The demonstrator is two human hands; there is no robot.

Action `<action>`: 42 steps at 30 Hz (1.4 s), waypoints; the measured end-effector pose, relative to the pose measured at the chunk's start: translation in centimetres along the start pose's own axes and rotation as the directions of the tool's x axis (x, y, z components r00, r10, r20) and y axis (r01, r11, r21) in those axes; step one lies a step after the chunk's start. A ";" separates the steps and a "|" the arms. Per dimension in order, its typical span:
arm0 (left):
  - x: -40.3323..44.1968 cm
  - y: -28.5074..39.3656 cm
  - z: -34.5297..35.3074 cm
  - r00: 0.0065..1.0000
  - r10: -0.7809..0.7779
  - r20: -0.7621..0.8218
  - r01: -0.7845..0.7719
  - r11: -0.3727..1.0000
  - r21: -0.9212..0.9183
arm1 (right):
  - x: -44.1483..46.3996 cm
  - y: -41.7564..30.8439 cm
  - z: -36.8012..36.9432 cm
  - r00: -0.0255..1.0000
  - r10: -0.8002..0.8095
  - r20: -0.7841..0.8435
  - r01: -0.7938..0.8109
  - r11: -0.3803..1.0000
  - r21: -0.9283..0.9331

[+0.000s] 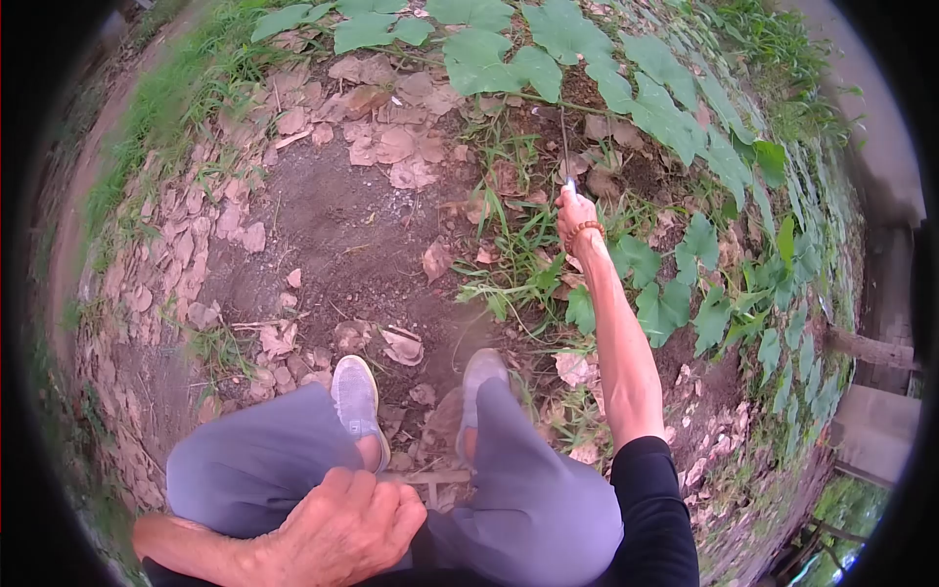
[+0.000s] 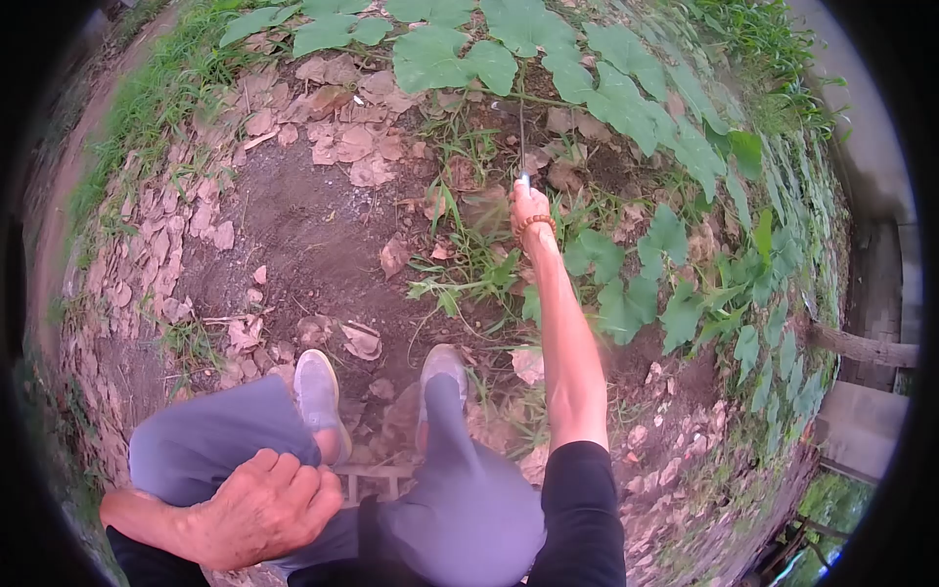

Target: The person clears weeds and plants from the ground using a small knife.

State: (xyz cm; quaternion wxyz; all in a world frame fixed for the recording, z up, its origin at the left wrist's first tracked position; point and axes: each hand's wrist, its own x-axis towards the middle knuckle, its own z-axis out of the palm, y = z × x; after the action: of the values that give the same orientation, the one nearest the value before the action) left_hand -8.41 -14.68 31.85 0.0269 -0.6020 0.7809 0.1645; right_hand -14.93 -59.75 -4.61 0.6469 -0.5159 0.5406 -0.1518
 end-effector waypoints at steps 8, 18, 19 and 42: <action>0.0 0.0 -0.8 1.000 0.009 0.008 -0.009 1.000 0.008 | -2.2 5.6 -2.0 0.995 -0.076 -0.060 0.065 0.982 -0.176; -1.1 0.5 0.1 0.999 -0.033 0.033 0.034 0.999 -0.036 | -10.0 10.1 0.1 0.980 -0.190 0.055 0.197 0.952 -0.232; -1.2 0.6 0.0 0.999 -0.036 0.028 0.037 0.999 -0.035 | -11.0 11.3 -0.2 0.982 -0.182 0.048 0.188 0.947 -0.259; -2.8 4.0 2.9 0.990 -0.027 -0.141 0.026 1.000 -0.012 | -19.5 7.8 -1.8 0.906 -0.424 0.008 0.305 0.639 -0.706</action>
State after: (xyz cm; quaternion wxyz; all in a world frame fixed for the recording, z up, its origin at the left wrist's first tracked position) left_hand -11.92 -10.33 30.64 -0.0291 -0.6225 0.7721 0.1250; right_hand -26.49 -42.70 -0.31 0.3172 -0.8042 0.4913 -0.1066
